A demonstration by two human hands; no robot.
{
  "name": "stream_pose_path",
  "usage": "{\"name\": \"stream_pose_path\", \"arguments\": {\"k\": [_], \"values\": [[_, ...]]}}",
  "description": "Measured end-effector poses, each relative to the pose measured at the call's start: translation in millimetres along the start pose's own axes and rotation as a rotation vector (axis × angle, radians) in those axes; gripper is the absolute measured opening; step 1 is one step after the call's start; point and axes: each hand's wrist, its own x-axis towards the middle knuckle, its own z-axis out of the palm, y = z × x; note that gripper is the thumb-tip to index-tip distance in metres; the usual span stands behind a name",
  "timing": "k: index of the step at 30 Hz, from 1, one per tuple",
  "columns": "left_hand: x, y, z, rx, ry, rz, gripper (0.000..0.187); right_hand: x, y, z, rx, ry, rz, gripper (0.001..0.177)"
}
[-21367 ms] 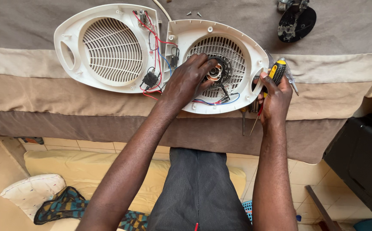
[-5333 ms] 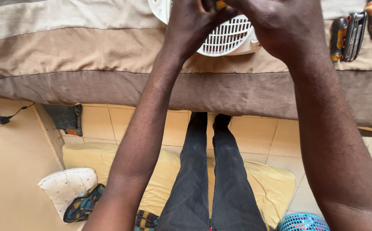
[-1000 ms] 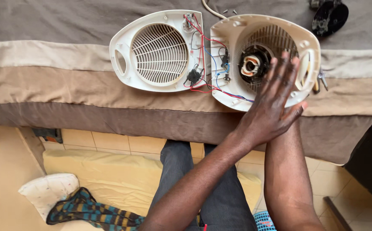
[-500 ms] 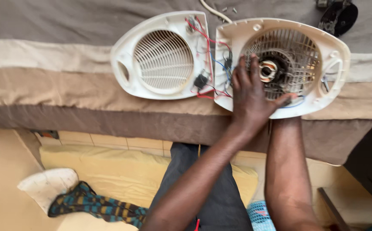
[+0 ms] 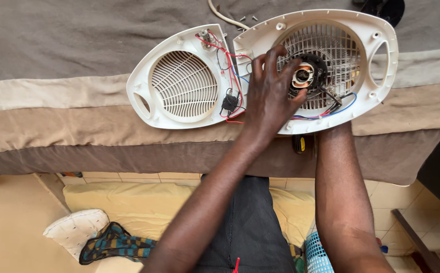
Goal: The person disassembles a white electric fan on a bed. They use a screwdriver to remove screws from the fan blades and motor housing, then detach the blades and separate the front and rear grilles. The person also manipulates internal wiring and components while the fan remains open.
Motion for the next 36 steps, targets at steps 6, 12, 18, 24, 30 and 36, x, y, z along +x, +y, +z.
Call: {"name": "stream_pose_path", "arguments": {"k": [6, 12, 18, 24, 30, 36], "values": [[20, -14, -18, -0.09, -0.142, 0.159, 0.051, -1, -1, 1, 0.001, 0.013, -0.013, 0.064], [20, -18, -27, -0.253, -0.081, 0.215, 0.055, 3, -6, 1, -0.001, 0.019, -0.032, 0.064], [21, -21, -20, -0.279, -0.12, 0.166, 0.054, 3, -13, -1, -0.013, 0.025, -0.05, 0.063], [14, -34, -13, -0.297, -0.072, 0.216, 0.053, 2, -12, -4, -0.014, 0.023, -0.045, 0.063], [11, -38, -14, -0.286, -0.085, 0.268, 0.049, 0, -16, -2, -0.019, 0.021, -0.059, 0.062], [3, -29, -16, -0.238, -0.039, 0.241, 0.049, -3, -17, -2, -0.025, 0.026, -0.056, 0.062]]}}
